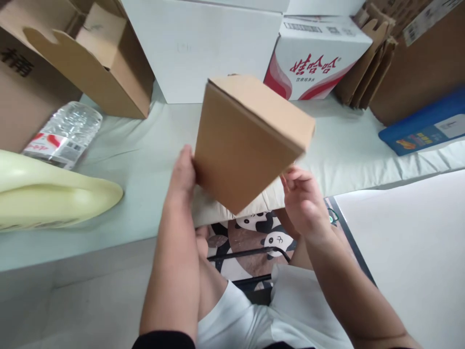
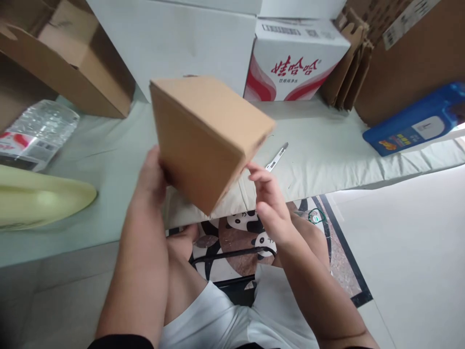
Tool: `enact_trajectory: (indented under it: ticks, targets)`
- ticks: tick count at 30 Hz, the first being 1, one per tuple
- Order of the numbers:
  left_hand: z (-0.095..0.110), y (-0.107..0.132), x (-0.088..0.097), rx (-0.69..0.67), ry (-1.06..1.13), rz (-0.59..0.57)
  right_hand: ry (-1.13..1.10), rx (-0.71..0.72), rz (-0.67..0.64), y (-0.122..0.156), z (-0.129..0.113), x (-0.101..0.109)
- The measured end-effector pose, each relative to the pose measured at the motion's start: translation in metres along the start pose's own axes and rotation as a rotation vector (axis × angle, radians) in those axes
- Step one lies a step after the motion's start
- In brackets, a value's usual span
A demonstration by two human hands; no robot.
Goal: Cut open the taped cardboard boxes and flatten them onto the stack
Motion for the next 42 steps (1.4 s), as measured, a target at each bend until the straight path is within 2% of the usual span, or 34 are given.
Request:
enact_trajectory:
  ticks: [2, 4, 6, 8, 10, 12, 14, 15, 16, 17, 18, 20, 21, 23, 25, 26, 28, 30, 31, 35, 36, 38, 40, 42]
  targets:
    - [-0.015, 0.010, -0.011, 0.209, -0.037, -0.164, 0.201, 0.042, -0.037, -0.011, -0.016, 0.001]
    - [-0.024, 0.020, -0.016, 0.383, -0.147, -0.305, 0.360, 0.064, -0.016, -0.019, -0.028, 0.008]
    - [-0.028, 0.028, -0.016, 0.496, -0.346, -0.417, 0.425, 0.089, 0.035, -0.023, -0.034, 0.018]
    - [-0.027, 0.031, -0.014, 0.529, -0.525, -0.491, 0.438, 0.127, 0.043, -0.026, -0.033, 0.024]
    - [-0.022, 0.028, -0.013, 0.455, -0.580, -0.490, 0.439, 0.160, -0.013, -0.027, -0.027, 0.024]
    - [-0.013, 0.023, -0.014, 0.282, -0.541, -0.354, 0.432, 0.165, -0.063, -0.027, -0.019, 0.019]
    - [0.001, 0.020, -0.017, -0.050, -0.438, -0.225, 0.421, 0.140, -0.084, -0.025, -0.014, 0.014]
    - [0.008, 0.021, -0.021, -0.240, -0.386, -0.219, 0.412, 0.127, -0.087, -0.023, -0.012, 0.012]
    - [0.013, 0.024, -0.026, -0.418, -0.354, -0.264, 0.399, 0.115, -0.080, -0.020, -0.011, 0.010]
    - [0.014, 0.029, -0.032, -0.553, -0.355, -0.357, 0.383, 0.100, -0.069, -0.016, -0.009, 0.009]
    - [0.012, 0.034, -0.038, -0.621, -0.385, -0.476, 0.357, 0.080, -0.048, -0.012, -0.007, 0.009]
    - [0.001, 0.042, -0.049, -0.586, -0.475, -0.659, 0.274, -0.006, 0.037, -0.001, 0.003, 0.013]
    - [-0.004, 0.044, -0.052, -0.550, -0.488, -0.692, 0.222, -0.071, 0.104, 0.004, 0.012, 0.016]
    - [-0.013, 0.046, -0.057, -0.517, -0.474, -0.686, 0.157, -0.234, 0.259, 0.009, 0.034, 0.026]
    - [-0.016, 0.046, -0.059, -0.544, -0.457, -0.647, 0.248, -0.412, 0.336, 0.005, 0.058, 0.035]
    - [-0.017, 0.046, -0.060, -0.562, -0.454, -0.633, 0.369, -0.498, 0.288, 0.000, 0.068, 0.038]
    - [-0.017, 0.045, -0.061, -0.583, -0.448, -0.616, 0.648, -0.629, 0.040, -0.017, 0.083, 0.038]
    - [-0.018, 0.045, -0.061, -0.592, -0.444, -0.610, 0.821, -0.687, -0.204, -0.033, 0.092, 0.036]
    - [-0.018, 0.045, -0.061, -0.598, -0.444, -0.611, 0.858, -0.703, -0.266, -0.038, 0.094, 0.035]
    - [-0.021, 0.044, -0.063, -0.655, -0.498, -0.606, 0.922, -0.757, -0.251, -0.041, 0.099, 0.039]
    - [-0.021, 0.043, -0.063, -0.663, -0.517, -0.608, 0.932, -0.776, -0.219, -0.036, 0.099, 0.043]
    - [-0.021, 0.042, -0.064, -0.662, -0.540, -0.613, 0.822, -0.807, -0.062, -0.022, 0.094, 0.055]
    - [-0.020, 0.040, -0.064, -0.644, -0.542, -0.599, 0.513, -0.771, 0.194, -0.004, 0.077, 0.070]
    - [-0.020, 0.038, -0.065, -0.628, -0.535, -0.562, 0.168, -0.643, 0.392, 0.013, 0.047, 0.083]
Point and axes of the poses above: each hand's wrist, its own y-axis away from the middle knuckle, its own x-axis out of the back of the hand, z = x × y, the point moved 3 cm from there along -y, towards the middle knuckle, and after that the axes turned 8 degrees about y, right-handed, at the moved point
